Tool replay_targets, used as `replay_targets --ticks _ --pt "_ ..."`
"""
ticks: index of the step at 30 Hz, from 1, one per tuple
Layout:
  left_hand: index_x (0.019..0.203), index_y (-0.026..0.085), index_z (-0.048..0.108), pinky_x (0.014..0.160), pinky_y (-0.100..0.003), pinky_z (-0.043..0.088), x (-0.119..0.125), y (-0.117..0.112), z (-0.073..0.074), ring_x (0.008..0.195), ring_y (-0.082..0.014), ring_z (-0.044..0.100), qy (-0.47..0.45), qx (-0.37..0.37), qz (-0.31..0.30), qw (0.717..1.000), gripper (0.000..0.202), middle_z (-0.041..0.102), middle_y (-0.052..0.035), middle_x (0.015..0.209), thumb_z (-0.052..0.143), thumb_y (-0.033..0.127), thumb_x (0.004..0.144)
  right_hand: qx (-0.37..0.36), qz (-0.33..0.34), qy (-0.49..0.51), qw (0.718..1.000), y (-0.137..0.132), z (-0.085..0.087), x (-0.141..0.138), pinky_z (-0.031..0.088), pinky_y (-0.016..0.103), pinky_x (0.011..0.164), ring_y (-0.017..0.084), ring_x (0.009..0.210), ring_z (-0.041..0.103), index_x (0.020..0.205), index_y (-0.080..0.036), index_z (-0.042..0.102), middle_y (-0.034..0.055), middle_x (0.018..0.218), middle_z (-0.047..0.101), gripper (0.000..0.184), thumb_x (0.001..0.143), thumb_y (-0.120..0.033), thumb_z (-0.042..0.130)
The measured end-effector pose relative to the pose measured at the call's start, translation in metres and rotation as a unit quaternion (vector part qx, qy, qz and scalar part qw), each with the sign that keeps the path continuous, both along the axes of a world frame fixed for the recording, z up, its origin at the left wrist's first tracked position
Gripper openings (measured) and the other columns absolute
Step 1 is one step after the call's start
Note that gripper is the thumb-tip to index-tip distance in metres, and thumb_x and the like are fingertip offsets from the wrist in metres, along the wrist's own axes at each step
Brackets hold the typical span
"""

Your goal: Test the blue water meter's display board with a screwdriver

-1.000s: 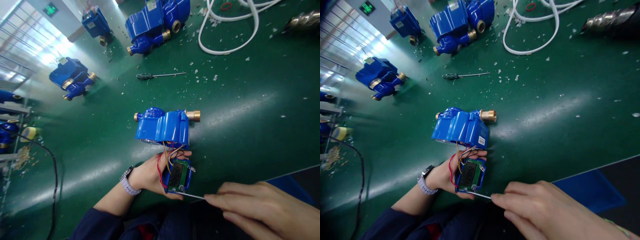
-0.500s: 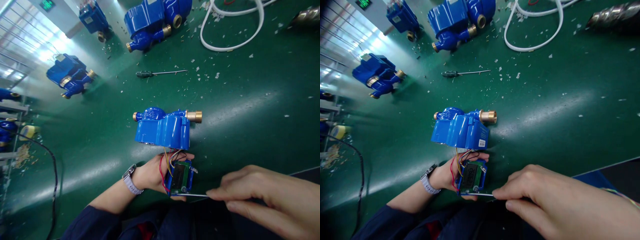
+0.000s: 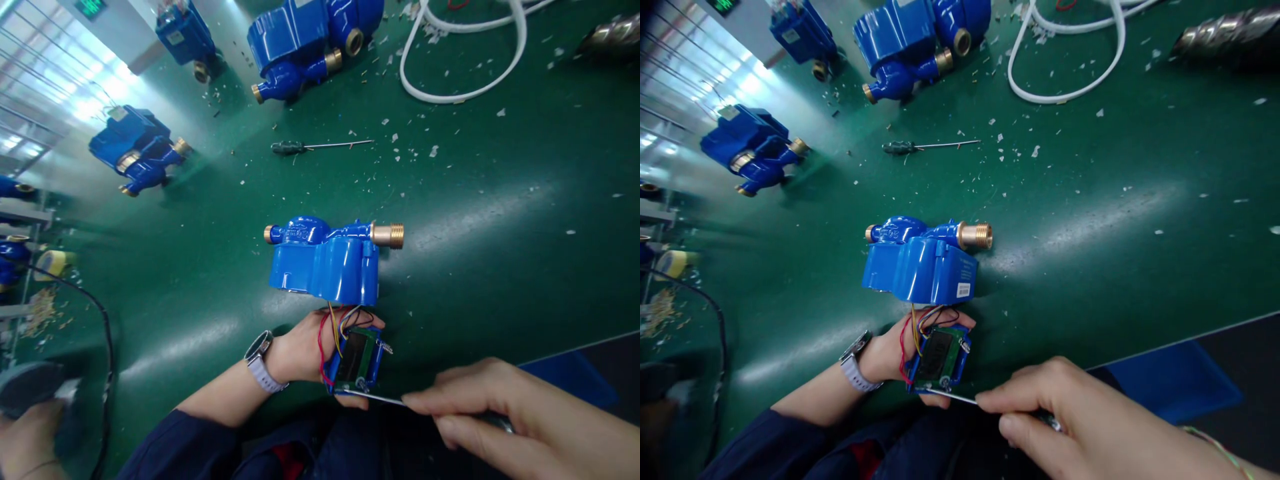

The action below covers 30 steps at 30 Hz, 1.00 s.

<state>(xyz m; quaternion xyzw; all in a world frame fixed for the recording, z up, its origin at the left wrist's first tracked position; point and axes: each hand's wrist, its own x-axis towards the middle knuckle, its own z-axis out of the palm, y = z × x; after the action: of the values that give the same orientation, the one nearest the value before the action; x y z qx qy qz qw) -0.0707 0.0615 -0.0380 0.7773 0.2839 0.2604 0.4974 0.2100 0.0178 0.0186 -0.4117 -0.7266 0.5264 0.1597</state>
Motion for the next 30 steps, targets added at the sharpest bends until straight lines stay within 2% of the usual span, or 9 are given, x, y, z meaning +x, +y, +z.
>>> replay_targets --ticks 4,7,9,11,15,20,22,25,30 --pt "0.131 0.019 0.053 0.093 -0.038 0.055 -0.002 0.000 -0.002 0.102 -0.0292 0.070 -0.007 0.009 -0.015 1.000 0.083 0.070 -0.0146 0.115 0.080 0.061 0.065 0.212 0.081 0.017 0.974 0.002 -0.003 -0.006 0.053 0.023 0.053 0.018 0.069 0.069 0.122 -0.023 0.063 0.0027 0.095 0.069 0.051 0.087 -0.001 0.033" --pt "0.131 0.020 0.053 0.092 -0.038 0.054 -0.002 -0.002 -0.005 0.102 -0.0296 0.070 -0.017 -0.012 -0.019 1.000 0.086 0.069 -0.0143 0.116 0.081 0.061 0.061 0.312 0.099 -0.025 0.945 -0.003 -0.007 -0.006 0.050 0.028 0.046 0.020 0.060 0.067 0.125 -0.019 0.058 0.0039 0.091 0.069 0.055 0.082 0.003 0.030" --pt "0.129 0.019 0.054 0.091 -0.038 0.054 -0.001 -0.004 -0.007 0.100 -0.0291 0.070 -0.020 -0.042 -0.006 0.999 0.088 0.069 -0.0140 0.116 0.083 0.062 0.057 0.258 0.076 0.003 0.963 -0.007 -0.008 -0.007 0.054 0.024 0.052 0.019 0.069 0.070 0.126 -0.020 0.059 0.0045 0.097 0.070 0.052 0.088 0.001 0.031" --pt "0.126 0.019 0.055 0.094 -0.039 0.053 0.000 -0.005 -0.010 0.101 -0.0289 0.069 -0.025 -0.066 0.015 0.997 0.089 0.068 -0.0139 0.115 0.085 0.061 0.054 0.132 0.043 0.053 0.989 -0.009 -0.006 -0.009 0.058 0.019 0.063 0.018 0.083 0.071 0.126 -0.023 0.064 0.0037 0.104 0.070 0.046 0.093 -0.004 0.038" --pt "0.134 0.021 0.051 0.101 -0.041 0.049 -0.003 -0.005 -0.010 0.109 -0.0305 0.065 -0.047 -0.046 0.031 0.997 0.099 0.065 -0.0148 0.119 0.090 0.057 0.051 -0.030 -0.023 0.076 0.996 -0.007 0.001 -0.015 0.058 0.018 0.080 0.020 0.095 0.070 0.115 -0.024 0.076 0.0024 0.102 0.071 0.029 0.099 -0.019 0.052" --pt "0.158 0.028 0.017 0.109 -0.049 0.041 -0.003 -0.015 0.001 0.122 -0.0326 0.058 -0.103 -0.135 0.027 0.985 0.115 0.052 -0.0176 0.138 0.078 0.067 0.069 -0.033 -0.061 0.076 0.995 -0.011 0.000 -0.021 0.058 0.020 0.081 0.021 0.092 0.071 0.109 -0.024 0.079 0.0045 0.100 0.072 0.030 0.106 -0.038 0.053" --pt "0.157 0.027 0.025 0.110 -0.050 0.041 0.005 -0.025 0.007 0.125 -0.0324 0.056 -0.167 -0.209 0.072 0.961 0.099 0.051 -0.0170 0.140 0.053 0.082 0.080 -0.032 -0.070 0.072 0.994 -0.015 -0.003 -0.022 0.057 0.021 0.083 0.021 0.094 0.070 0.110 -0.024 0.079 0.0039 0.103 0.071 0.030 0.106 -0.039 0.053" --pt "0.147 0.024 0.045 0.108 -0.046 0.045 0.025 -0.039 0.016 0.122 -0.0290 0.059 -0.261 -0.292 0.204 0.897 0.085 0.058 -0.0139 0.135 0.023 0.083 0.090 -0.029 -0.070 0.073 0.994 -0.018 -0.008 -0.025 0.054 0.019 0.086 0.019 0.099 0.069 0.111 -0.025 0.078 0.0022 0.105 0.071 0.027 0.100 -0.028 0.054" --pt "0.123 0.017 0.068 0.094 -0.038 0.053 0.052 -0.047 0.022 0.101 -0.0255 0.069 -0.332 -0.331 0.352 0.811 0.072 0.071 -0.0111 0.108 0.031 0.072 0.095 0.025 -0.035 0.095 0.995 -0.015 -0.003 -0.029 0.053 0.012 0.081 0.014 0.091 0.071 0.112 -0.019 0.076 0.0033 0.099 0.072 0.035 0.093 -0.015 0.047"
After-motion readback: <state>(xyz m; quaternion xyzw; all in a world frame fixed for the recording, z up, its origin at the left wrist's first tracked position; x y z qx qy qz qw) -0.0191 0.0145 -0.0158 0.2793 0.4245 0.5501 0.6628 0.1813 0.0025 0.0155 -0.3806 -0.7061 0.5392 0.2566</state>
